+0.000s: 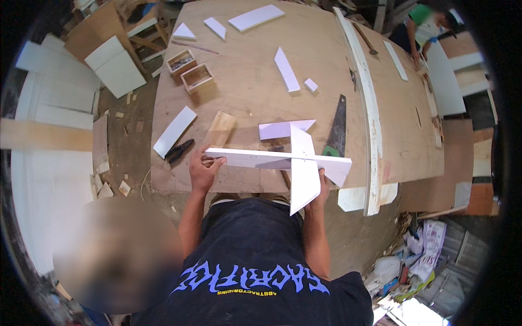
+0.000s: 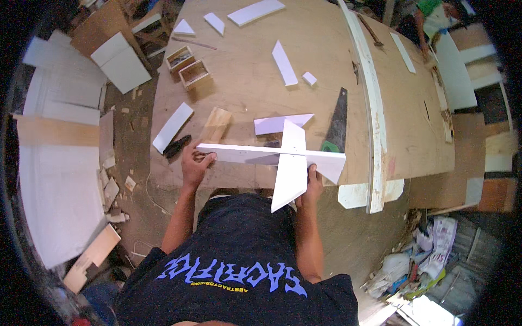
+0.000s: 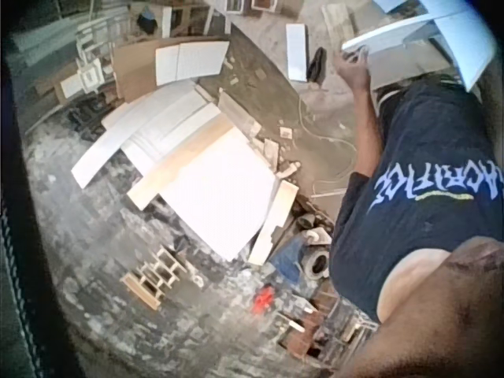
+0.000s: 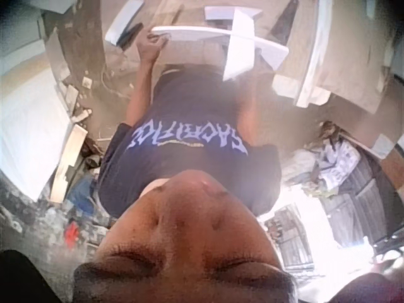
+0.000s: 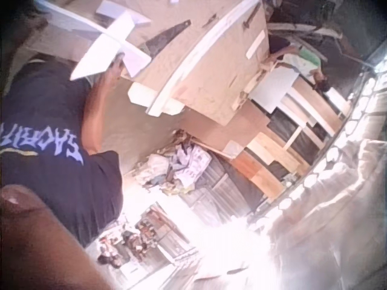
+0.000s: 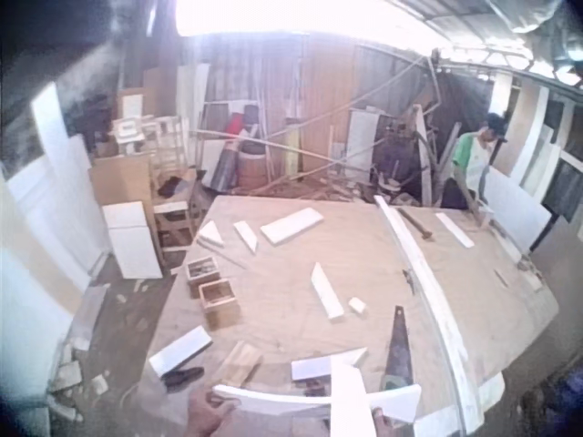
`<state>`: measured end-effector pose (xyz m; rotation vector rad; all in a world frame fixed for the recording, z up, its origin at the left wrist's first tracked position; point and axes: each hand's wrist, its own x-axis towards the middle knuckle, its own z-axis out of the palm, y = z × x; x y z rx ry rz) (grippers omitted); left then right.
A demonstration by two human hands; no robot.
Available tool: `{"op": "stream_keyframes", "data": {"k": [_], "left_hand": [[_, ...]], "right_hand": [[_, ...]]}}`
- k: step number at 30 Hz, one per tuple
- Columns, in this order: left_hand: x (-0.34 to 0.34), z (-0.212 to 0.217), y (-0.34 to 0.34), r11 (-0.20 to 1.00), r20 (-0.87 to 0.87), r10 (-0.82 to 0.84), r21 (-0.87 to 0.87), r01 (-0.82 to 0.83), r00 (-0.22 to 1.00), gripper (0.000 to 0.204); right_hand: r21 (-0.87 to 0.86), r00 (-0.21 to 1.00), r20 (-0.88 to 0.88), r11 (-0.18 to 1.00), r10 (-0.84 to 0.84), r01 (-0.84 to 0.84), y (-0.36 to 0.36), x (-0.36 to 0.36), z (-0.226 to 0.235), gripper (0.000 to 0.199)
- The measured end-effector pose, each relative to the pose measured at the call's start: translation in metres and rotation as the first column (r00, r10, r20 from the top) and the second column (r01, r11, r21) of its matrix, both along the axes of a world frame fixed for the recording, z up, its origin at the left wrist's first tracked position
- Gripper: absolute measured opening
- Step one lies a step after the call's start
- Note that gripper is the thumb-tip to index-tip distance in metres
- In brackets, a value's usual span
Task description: The person assembles pieces of a white wooden model, aligning wood components and driving small nails into them using a hammer.
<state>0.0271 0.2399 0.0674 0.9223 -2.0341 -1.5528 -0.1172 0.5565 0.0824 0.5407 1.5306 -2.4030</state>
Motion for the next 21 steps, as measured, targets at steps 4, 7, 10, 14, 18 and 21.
{"op": "stream_keyframes", "data": {"k": [4, 7, 10, 14, 18, 21], "left_hand": [[-0.010, -0.025, 0.011, 0.793, -0.108, 0.089, 0.610, -0.005, 0.990, 0.055], [-0.013, -0.031, 0.008, 0.716, -0.081, -0.027, 0.694, 0.076, 0.996, 0.050], [-0.001, -0.035, 0.009, 0.638, -0.097, -0.170, 0.748, 0.184, 0.981, 0.046], [0.017, -0.032, 0.022, 0.574, -0.081, -0.292, 0.782, 0.242, 0.953, 0.040], [0.049, -0.039, 0.031, 0.561, -0.021, -0.410, 0.782, 0.270, 0.912, 0.036], [0.075, -0.042, 0.039, 0.576, 0.026, -0.329, 0.798, 0.178, 0.944, 0.034]], "right_hand": [[-0.051, 0.988, 0.056, 0.988, -0.144, 0.147, 0.023, 0.054, 0.000, 0.049], [-0.065, 0.961, 0.086, 0.961, -0.262, 0.268, 0.035, 0.095, 0.001, 0.050], [-0.140, 0.920, 0.046, 0.910, -0.388, 0.391, 0.042, 0.142, -0.002, 0.049], [-0.110, 0.847, 0.057, 0.840, -0.528, 0.531, 0.054, 0.215, -0.017, 0.038], [0.026, 0.744, 0.184, 0.760, -0.642, 0.649, 0.058, 0.246, -0.018, 0.025], [0.062, 0.780, 0.239, 0.811, -0.578, 0.582, 0.070, 0.250, -0.044, 0.027]]}}
